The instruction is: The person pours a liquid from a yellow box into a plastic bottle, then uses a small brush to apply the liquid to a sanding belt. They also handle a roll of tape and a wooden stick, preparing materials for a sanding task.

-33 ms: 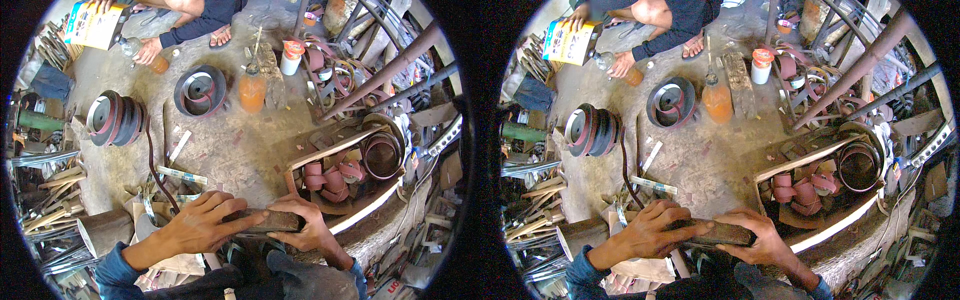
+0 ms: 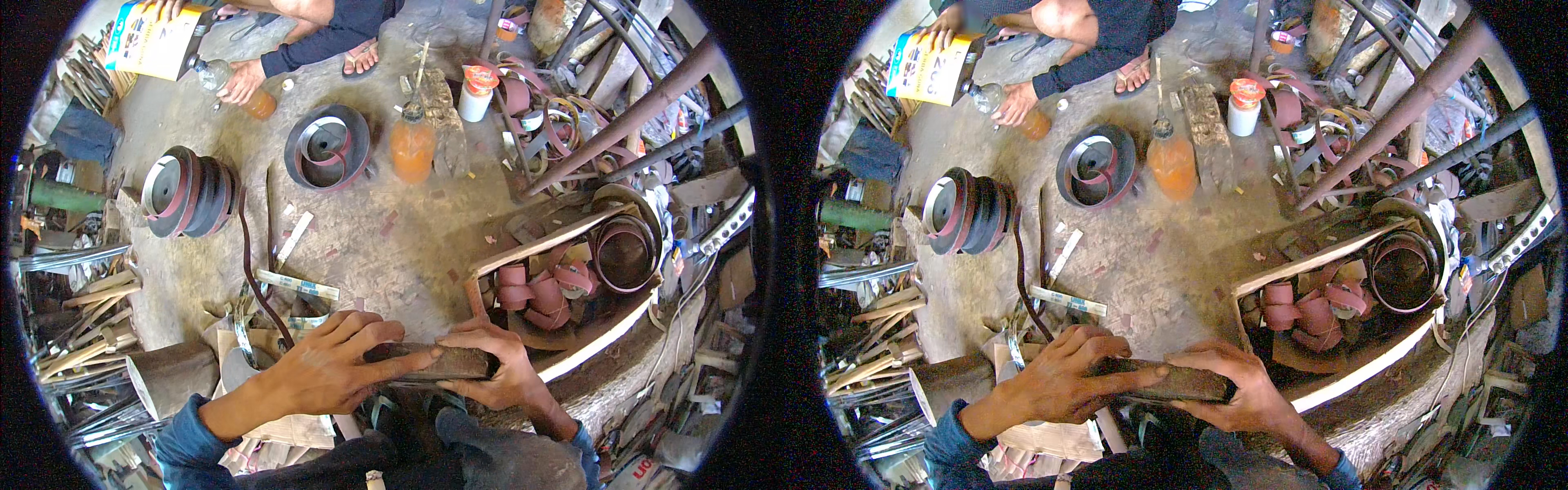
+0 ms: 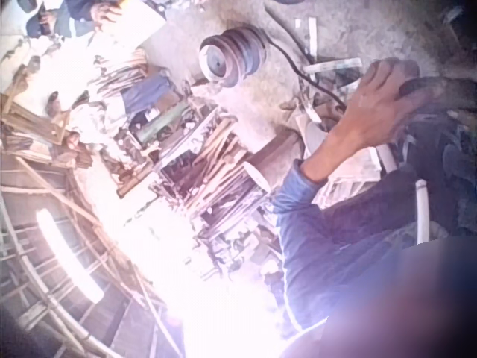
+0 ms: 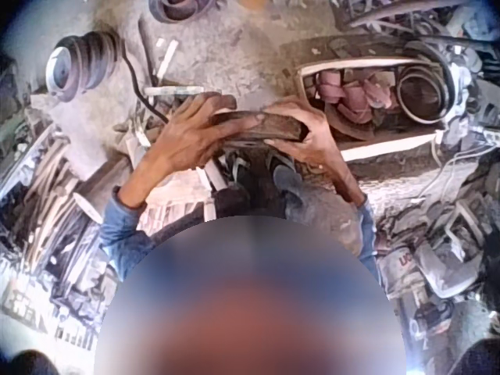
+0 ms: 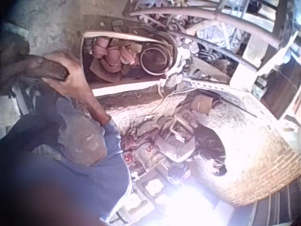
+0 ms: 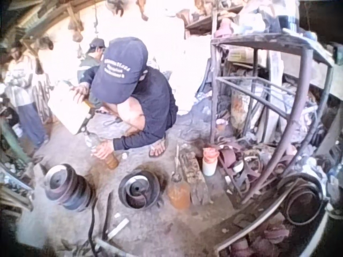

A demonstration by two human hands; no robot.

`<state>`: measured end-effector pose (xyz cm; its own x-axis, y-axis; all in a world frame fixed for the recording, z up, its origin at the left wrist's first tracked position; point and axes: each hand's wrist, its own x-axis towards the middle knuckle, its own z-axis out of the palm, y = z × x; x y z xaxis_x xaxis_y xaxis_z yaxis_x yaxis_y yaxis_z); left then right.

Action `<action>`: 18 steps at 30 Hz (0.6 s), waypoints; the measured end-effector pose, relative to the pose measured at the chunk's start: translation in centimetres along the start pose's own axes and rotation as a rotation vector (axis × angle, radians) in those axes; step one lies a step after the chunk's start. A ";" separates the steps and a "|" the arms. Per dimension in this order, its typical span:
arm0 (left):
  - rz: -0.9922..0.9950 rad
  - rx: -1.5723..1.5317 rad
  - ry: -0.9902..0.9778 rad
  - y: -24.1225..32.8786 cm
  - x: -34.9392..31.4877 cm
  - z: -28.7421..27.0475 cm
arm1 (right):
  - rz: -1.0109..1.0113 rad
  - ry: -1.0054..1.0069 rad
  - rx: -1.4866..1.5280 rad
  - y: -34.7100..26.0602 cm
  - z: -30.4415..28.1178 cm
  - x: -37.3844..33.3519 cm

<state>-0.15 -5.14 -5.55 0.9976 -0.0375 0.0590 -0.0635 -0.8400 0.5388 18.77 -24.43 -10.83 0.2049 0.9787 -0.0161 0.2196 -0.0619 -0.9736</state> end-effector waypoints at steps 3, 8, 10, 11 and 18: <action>-0.025 -0.130 0.094 0.0 -0.5 0.5 | -0.036 -0.013 -0.010 0.2 0.0 -0.1; 0.081 0.027 0.225 -0.5 -1.4 0.8 | -0.041 0.012 -0.028 -0.6 0.0 0.2; 0.067 0.062 0.170 -0.2 -1.6 0.8 | 0.000 0.001 -0.059 -1.3 0.1 0.3; 0.041 0.044 0.123 -0.1 -1.6 0.7 | 0.021 -0.003 -0.075 -1.6 0.1 0.4; -0.059 -0.336 0.022 -1.3 -1.3 -0.1 | 0.052 -0.112 -0.045 -1.9 -0.1 1.4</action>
<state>-1.39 -3.92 -6.24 0.9991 0.0205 0.0358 -0.0156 -0.6149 0.7885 18.77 -23.01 -8.97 0.1101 0.9895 -0.0938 0.2546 -0.1193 -0.9597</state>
